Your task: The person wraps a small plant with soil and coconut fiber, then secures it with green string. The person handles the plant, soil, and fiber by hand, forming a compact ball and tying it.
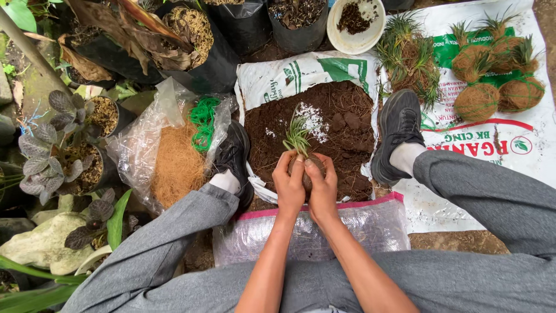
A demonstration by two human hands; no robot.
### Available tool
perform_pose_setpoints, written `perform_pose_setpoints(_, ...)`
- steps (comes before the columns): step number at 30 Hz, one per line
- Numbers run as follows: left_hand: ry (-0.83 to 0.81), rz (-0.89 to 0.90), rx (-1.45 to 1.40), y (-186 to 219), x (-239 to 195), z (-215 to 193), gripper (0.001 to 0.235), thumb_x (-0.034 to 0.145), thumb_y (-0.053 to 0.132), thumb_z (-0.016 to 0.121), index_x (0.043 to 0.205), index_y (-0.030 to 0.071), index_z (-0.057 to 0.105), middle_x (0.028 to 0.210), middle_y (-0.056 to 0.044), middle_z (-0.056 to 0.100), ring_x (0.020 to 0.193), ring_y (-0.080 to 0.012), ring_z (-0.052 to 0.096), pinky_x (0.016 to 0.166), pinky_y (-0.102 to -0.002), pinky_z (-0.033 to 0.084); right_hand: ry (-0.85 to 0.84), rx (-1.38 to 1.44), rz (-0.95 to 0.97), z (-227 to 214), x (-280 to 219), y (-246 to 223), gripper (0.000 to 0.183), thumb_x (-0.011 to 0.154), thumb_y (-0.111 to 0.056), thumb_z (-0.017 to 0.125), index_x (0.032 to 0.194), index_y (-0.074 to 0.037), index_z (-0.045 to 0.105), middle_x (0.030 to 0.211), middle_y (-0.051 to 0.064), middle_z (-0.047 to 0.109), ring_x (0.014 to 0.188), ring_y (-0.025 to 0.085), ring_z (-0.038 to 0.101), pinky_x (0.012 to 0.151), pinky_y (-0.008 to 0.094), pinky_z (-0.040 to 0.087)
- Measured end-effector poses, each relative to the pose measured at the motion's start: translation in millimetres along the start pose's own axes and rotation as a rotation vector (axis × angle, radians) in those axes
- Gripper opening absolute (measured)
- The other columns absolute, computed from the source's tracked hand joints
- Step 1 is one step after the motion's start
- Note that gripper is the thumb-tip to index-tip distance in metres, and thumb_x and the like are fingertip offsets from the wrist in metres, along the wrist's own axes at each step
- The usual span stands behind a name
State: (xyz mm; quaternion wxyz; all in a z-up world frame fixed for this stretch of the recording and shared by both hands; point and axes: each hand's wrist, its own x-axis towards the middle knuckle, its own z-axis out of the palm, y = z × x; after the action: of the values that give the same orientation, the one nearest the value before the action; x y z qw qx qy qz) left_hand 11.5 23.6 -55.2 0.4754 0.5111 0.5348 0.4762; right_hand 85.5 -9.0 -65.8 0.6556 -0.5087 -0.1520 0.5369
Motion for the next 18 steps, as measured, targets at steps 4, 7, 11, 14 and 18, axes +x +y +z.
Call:
perform_pose_setpoints(4,-0.082,-0.094,-0.187,0,16,2,0.050,0.108,0.040,0.043,0.133,0.001,0.063,0.121,-0.011,0.069,0.115,-0.0206,0.064,0.102,-0.035,0.049,0.049,0.234,0.210,-5,21,-13,0.046,0.090,-0.040,0.060,0.127,-0.013,0.054,0.120,0.006,0.064,0.110,0.021,0.067,0.095,0.041,0.057)
perform_pose_setpoints(7,-0.037,-0.076,-0.251,-6,43,7,0.054,0.111,0.043,0.043,0.137,-0.001,0.059,0.128,-0.015,0.066,0.123,-0.0254,0.059,0.109,-0.037,0.044,0.078,0.391,0.248,-4,50,-20,0.050,0.100,-0.048,0.054,0.131,-0.009,0.055,0.125,0.012,0.065,0.115,0.026,0.065,0.101,0.044,0.054)
perform_pose_setpoints(11,-0.008,-0.096,-0.160,-16,55,19,0.049,0.106,0.031,0.055,0.141,-0.003,0.054,0.138,-0.016,0.059,0.130,-0.0285,0.057,0.108,-0.040,0.046,0.066,0.335,0.178,-8,96,-21,0.047,0.101,-0.045,0.053,0.135,-0.013,0.048,0.127,0.008,0.061,0.117,0.022,0.063,0.103,0.045,0.053)
perform_pose_setpoints(14,-0.071,-0.109,-0.152,-31,53,31,0.056,0.099,0.019,0.066,0.147,-0.003,0.046,0.145,-0.018,0.050,0.134,-0.0282,0.054,0.111,-0.040,0.047,-0.004,0.222,0.096,-15,123,-11,0.051,0.102,-0.046,0.052,0.138,-0.011,0.045,0.128,0.012,0.058,0.117,0.025,0.063,0.102,0.045,0.053)
perform_pose_setpoints(18,-0.027,-0.204,-0.324,-74,72,49,0.061,0.096,0.008,0.069,0.150,-0.002,0.041,0.146,-0.018,0.050,0.135,-0.0272,0.055,0.110,-0.037,0.051,-0.059,0.022,0.058,-29,149,25,0.057,0.104,-0.048,0.051,0.142,-0.006,0.044,0.132,0.014,0.056,0.123,0.026,0.059,0.107,0.043,0.049)
